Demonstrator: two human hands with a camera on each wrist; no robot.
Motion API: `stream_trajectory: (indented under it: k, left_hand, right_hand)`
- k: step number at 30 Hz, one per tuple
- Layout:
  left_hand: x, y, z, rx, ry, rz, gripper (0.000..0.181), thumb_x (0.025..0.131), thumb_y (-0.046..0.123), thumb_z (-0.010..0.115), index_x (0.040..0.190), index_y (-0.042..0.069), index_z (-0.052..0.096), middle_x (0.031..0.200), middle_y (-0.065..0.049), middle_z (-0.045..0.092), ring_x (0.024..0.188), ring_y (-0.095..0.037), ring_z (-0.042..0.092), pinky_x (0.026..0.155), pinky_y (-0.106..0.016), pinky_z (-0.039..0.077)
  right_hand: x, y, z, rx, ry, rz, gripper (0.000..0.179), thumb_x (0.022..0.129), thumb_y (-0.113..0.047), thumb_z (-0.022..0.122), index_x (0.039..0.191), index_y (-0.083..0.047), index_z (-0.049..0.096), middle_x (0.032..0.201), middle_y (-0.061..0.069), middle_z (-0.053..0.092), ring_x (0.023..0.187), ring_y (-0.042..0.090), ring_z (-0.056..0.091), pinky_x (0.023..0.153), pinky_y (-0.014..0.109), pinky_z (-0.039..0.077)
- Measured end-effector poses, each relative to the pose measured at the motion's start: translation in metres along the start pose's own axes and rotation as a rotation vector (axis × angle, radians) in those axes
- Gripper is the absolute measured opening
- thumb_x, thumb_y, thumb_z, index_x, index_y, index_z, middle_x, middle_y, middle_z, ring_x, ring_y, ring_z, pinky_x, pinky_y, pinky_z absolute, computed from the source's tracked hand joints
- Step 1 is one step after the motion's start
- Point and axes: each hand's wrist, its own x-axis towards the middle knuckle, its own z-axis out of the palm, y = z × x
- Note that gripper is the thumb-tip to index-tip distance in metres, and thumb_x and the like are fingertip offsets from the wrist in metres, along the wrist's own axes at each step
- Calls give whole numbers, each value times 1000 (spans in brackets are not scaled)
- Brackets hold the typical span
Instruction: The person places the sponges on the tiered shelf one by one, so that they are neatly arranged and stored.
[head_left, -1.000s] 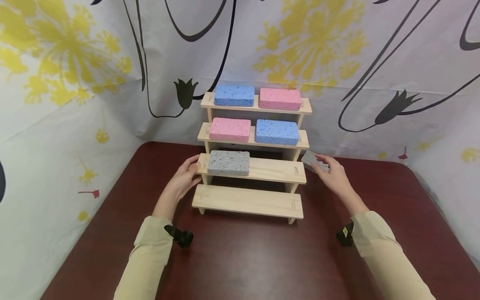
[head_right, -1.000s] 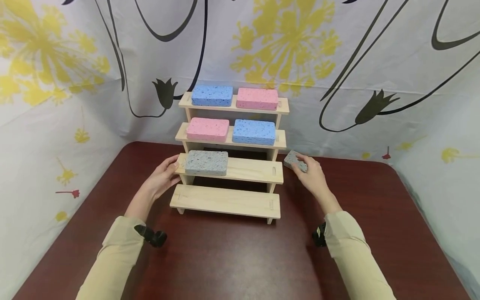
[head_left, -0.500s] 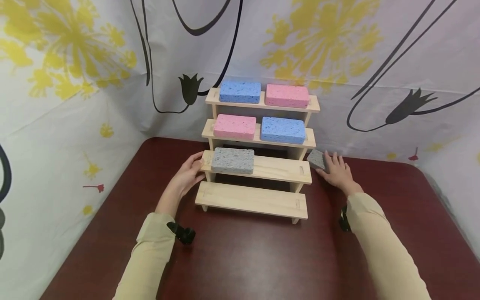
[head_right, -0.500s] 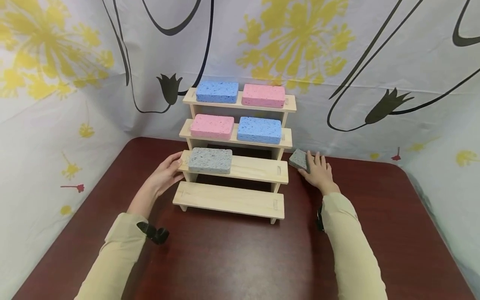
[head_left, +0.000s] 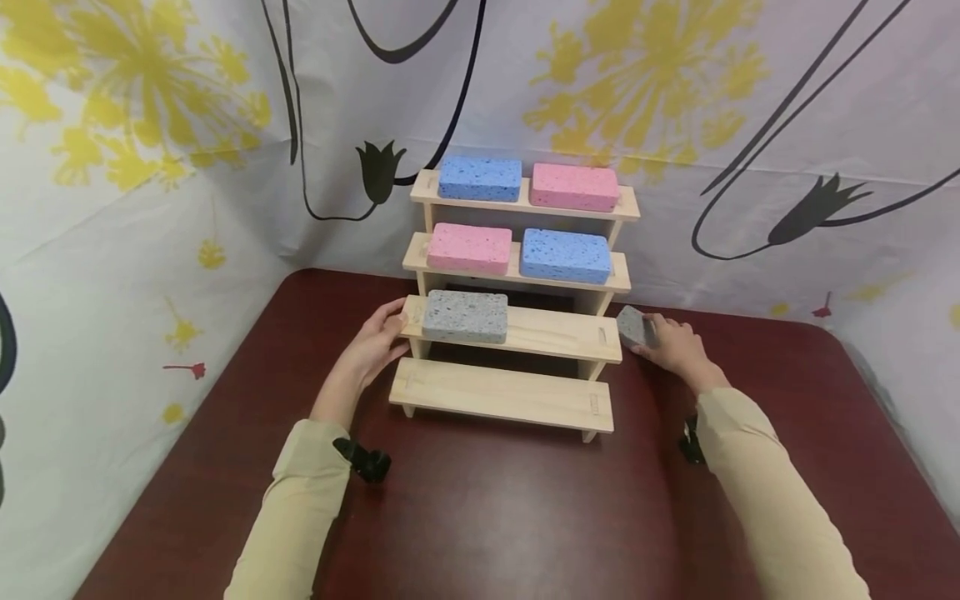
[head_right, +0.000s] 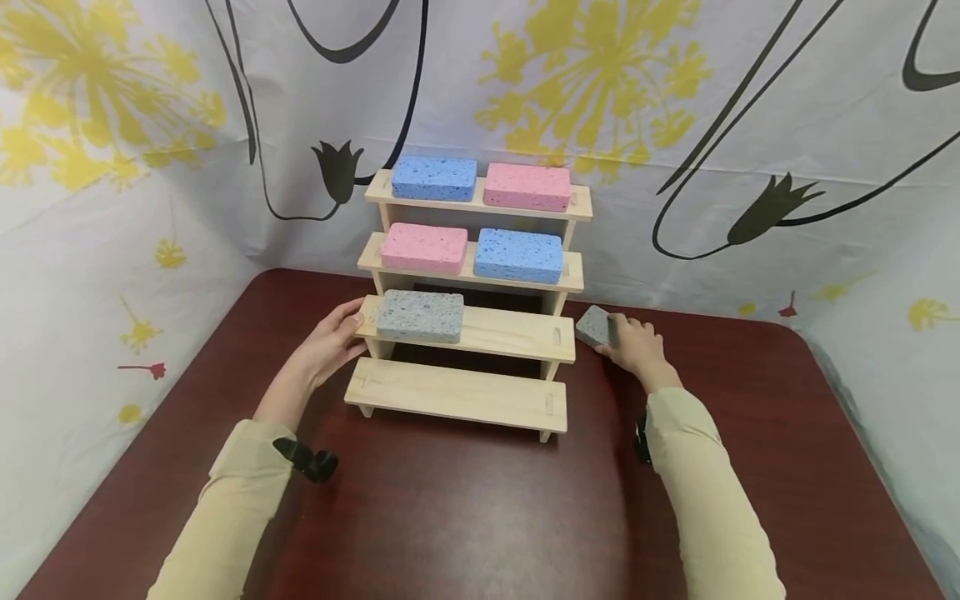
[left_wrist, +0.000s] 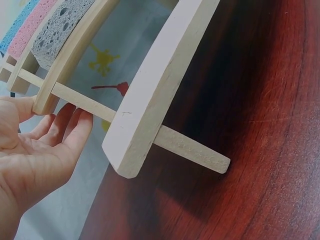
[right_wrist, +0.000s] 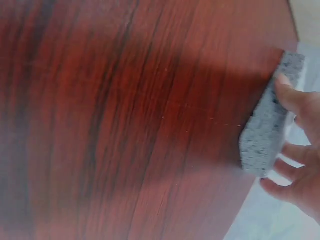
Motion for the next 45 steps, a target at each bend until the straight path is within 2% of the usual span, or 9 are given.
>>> stream_trajectory:
  k: [6, 10, 13, 17, 22, 25, 30, 38, 45]
  left_hand:
    - [-1, 1, 1, -10, 5, 1, 48, 101, 21, 31, 147, 20, 15, 146, -14, 23, 135, -25, 28, 113, -43, 24]
    - [-1, 1, 1, -10, 4, 6, 48, 101, 20, 30, 147, 19, 16, 146, -15, 23, 135, -25, 27, 113, -44, 24]
    - [0, 0, 1, -9, 6, 6, 48, 101, 21, 30, 147, 19, 16, 145, -15, 24, 135, -24, 28, 113, -44, 23]
    - [0, 0, 1, -15, 10, 5, 48, 101, 21, 31, 147, 19, 16, 145, -15, 25, 135, -25, 28, 114, -44, 23]
    - [-1, 0, 1, -20, 10, 5, 49, 101, 20, 31, 147, 18, 15, 146, -15, 24, 135, -25, 28, 114, -44, 23]
    - [-1, 0, 1, -14, 12, 4, 49, 101, 21, 31, 147, 19, 15, 146, -15, 24, 135, -25, 28, 113, -44, 23]
    - [-1, 0, 1, -1, 9, -5, 49, 101, 21, 31, 147, 19, 15, 146, -14, 24, 135, -24, 28, 113, -44, 24]
    - [0, 0, 2, -6, 9, -2, 49, 101, 22, 31, 147, 19, 15, 147, -14, 21, 136, -24, 26, 114, -44, 23]
    - [0, -2, 2, -26, 9, -1, 49, 101, 20, 31, 147, 18, 15, 148, -14, 22, 135, -24, 27, 114, -44, 23]
  right_hand:
    - [-22, -2, -5, 17, -111, 10, 82, 85, -36, 61, 143, 3, 16, 128, 39, 33, 114, 54, 31, 86, 64, 34]
    - [-40, 2, -9, 12, -129, -4, 83, 85, -39, 61, 141, 6, 19, 126, 39, 33, 112, 54, 31, 81, 63, 36]
    - [-53, 5, -17, 48, -91, -25, 80, 84, -39, 62, 138, 8, 25, 122, 39, 35, 107, 52, 35, 76, 61, 38]
    - [-69, 3, -37, 140, 11, -90, 76, 83, -31, 65, 134, 11, 27, 118, 38, 36, 100, 49, 36, 71, 58, 38]
    - [-86, -6, -65, 205, 105, -217, 72, 80, -17, 67, 131, 14, 27, 120, 39, 34, 105, 50, 32, 80, 60, 33]
    - [-94, -15, -80, 227, 125, -274, 71, 79, -15, 68, 131, 12, 29, 121, 36, 35, 109, 49, 32, 83, 60, 31]
    - [-106, -38, -97, 244, 122, -324, 74, 78, -22, 71, 135, 5, 32, 124, 28, 40, 108, 38, 39, 83, 54, 37]
    - [-99, -87, -102, 247, 142, -472, 71, 78, -30, 72, 136, -5, 41, 126, 20, 50, 111, 31, 48, 88, 48, 42]
    - [-78, -123, -101, 124, 66, -489, 70, 79, -44, 67, 136, -9, 44, 134, 16, 48, 124, 32, 44, 97, 52, 40]
